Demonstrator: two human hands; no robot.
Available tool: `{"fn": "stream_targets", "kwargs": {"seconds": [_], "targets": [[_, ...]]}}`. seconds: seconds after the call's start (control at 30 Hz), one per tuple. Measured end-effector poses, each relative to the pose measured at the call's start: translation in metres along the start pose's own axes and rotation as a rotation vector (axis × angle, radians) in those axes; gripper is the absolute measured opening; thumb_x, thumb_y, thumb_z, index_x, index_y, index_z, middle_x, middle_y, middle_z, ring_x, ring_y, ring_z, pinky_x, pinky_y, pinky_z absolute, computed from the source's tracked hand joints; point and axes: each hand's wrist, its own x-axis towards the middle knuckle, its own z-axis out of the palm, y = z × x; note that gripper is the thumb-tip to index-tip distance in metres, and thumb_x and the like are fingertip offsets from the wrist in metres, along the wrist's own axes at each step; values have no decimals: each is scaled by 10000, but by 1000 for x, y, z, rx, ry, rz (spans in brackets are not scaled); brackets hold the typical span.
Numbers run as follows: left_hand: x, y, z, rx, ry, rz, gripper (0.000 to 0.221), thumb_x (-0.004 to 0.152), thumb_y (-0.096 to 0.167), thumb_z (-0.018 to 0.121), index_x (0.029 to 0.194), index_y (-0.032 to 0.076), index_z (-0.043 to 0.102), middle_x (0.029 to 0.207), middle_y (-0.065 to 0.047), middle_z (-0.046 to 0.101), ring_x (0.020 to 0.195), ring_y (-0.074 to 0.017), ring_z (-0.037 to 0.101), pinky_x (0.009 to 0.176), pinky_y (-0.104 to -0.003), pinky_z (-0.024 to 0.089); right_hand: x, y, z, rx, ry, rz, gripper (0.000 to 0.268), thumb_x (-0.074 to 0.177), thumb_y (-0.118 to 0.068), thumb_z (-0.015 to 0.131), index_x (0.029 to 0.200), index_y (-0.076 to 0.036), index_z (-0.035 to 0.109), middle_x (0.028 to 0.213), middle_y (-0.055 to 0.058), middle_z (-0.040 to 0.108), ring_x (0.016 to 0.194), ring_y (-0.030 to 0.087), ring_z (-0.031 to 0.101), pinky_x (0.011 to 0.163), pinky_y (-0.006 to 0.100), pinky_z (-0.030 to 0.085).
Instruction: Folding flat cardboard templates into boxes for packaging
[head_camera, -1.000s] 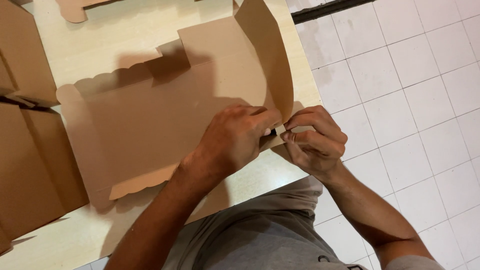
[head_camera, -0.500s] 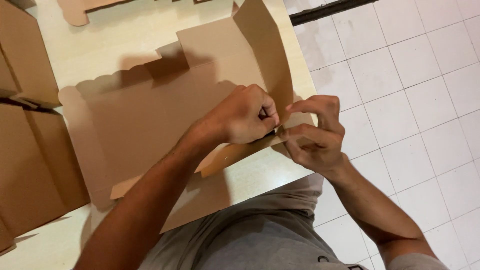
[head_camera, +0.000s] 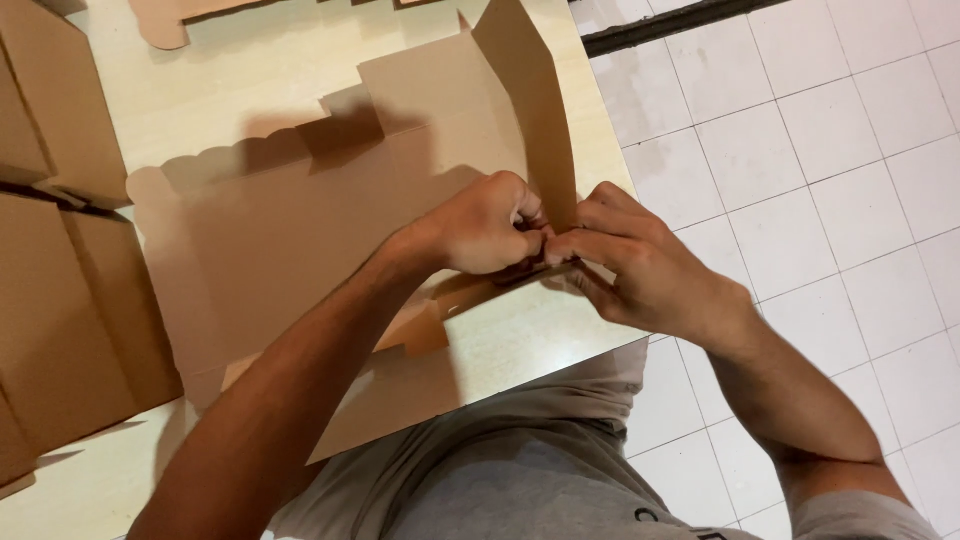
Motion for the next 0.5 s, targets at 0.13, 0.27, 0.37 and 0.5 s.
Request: {"fn": "stream_targets", "kwargs": {"seconds": [0.13, 0.27, 0.37, 0.5], "targets": [[-6, 3, 2, -31, 8, -20, 191, 846, 212, 691, 829, 48, 787, 672, -81, 728, 671, -202, 689, 694, -357, 587, -4, 9, 0, -86, -17, -54, 178, 790, 70, 791, 779, -85, 703, 753, 50, 529, 767, 288, 540, 751, 411, 487], [-10, 7, 2, 5, 44, -39, 197, 839, 178, 658, 814, 19, 772, 653, -120, 705, 658, -235, 688, 669, -384, 576, -8, 12, 7, -232, 69, -108, 175, 820, -31, 844, 769, -152, 727, 818, 2, 611, 840, 238, 535, 828, 402, 443], [-12, 17, 2, 123, 98, -65, 198, 831, 202, 652, 827, 38, 764, 709, -166, 712, 730, -329, 713, 672, -460, 586, -10, 12, 12, -351, 115, -98, 192, 860, -33, 818, 783, -168, 706, 813, -18, 641, 873, 230, 526, 877, 416, 391], [-30, 46, 2, 229, 176, -105, 223, 885, 237, 612, 916, 51, 731, 872, -241, 747, 912, -443, 749, 766, -521, 614, -12, 15, 17, -422, 137, -74, 243, 933, -10, 714, 815, -193, 605, 715, -57, 569, 853, 207, 497, 934, 441, 290]]}}
